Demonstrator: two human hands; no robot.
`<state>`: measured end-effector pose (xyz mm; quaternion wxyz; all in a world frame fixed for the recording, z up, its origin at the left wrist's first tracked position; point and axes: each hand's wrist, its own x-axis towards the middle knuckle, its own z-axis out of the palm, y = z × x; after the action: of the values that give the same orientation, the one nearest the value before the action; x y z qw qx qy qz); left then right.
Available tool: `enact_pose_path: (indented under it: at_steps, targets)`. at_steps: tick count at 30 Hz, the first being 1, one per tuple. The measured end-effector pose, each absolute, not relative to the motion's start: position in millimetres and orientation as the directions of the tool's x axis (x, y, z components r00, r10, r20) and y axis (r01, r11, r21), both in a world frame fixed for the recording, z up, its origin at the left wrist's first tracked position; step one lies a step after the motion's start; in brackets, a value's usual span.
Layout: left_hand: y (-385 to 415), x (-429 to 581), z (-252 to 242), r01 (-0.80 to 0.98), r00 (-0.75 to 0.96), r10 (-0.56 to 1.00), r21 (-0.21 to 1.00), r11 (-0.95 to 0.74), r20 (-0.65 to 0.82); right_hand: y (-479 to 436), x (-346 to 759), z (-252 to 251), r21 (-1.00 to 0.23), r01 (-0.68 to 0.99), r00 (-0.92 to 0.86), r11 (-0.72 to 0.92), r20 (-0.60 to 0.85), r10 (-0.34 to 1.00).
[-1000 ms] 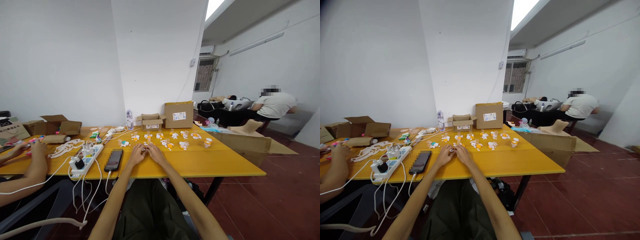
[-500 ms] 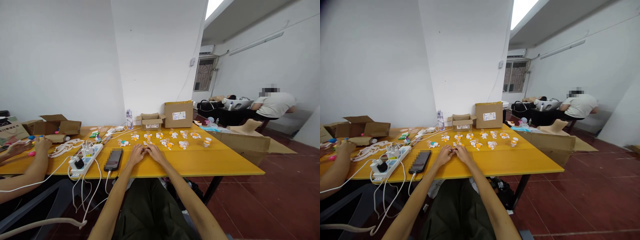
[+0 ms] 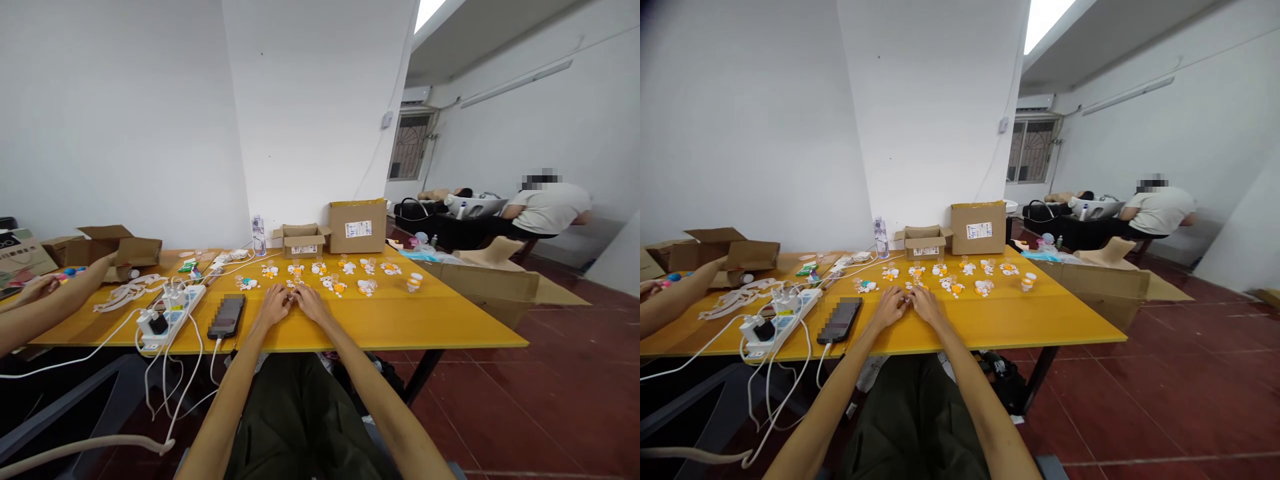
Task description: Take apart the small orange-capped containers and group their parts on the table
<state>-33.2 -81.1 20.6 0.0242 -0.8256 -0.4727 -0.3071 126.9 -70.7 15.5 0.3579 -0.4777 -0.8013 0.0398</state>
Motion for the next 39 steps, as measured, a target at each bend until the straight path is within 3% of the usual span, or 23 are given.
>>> enact_pose_path:
  at_steps: [16, 27, 39]
  targets:
    - [-81.9, -31.4, 21.2, 0.822, 0.354, 0.797, 0.243, -0.515, 0.490, -51.9, 133.2, 4.8, -0.342, 0.769, -0.265, 0.540, 0.597, 0.757]
    - [-88.6, -29.5, 24.2, 0.828, 0.319, 0.786, 0.248, -0.502, 0.529, -33.3, 151.8, -16.2, -0.532, 0.806, 0.133, 0.262, 0.592, 0.795]
    - [-84.1, -31.0, 17.9, 0.823, 0.363, 0.794, 0.233, -0.519, 0.488, -33.7, 143.3, -14.4, -0.570, 0.769, 0.092, 0.288, 0.545, 0.834]
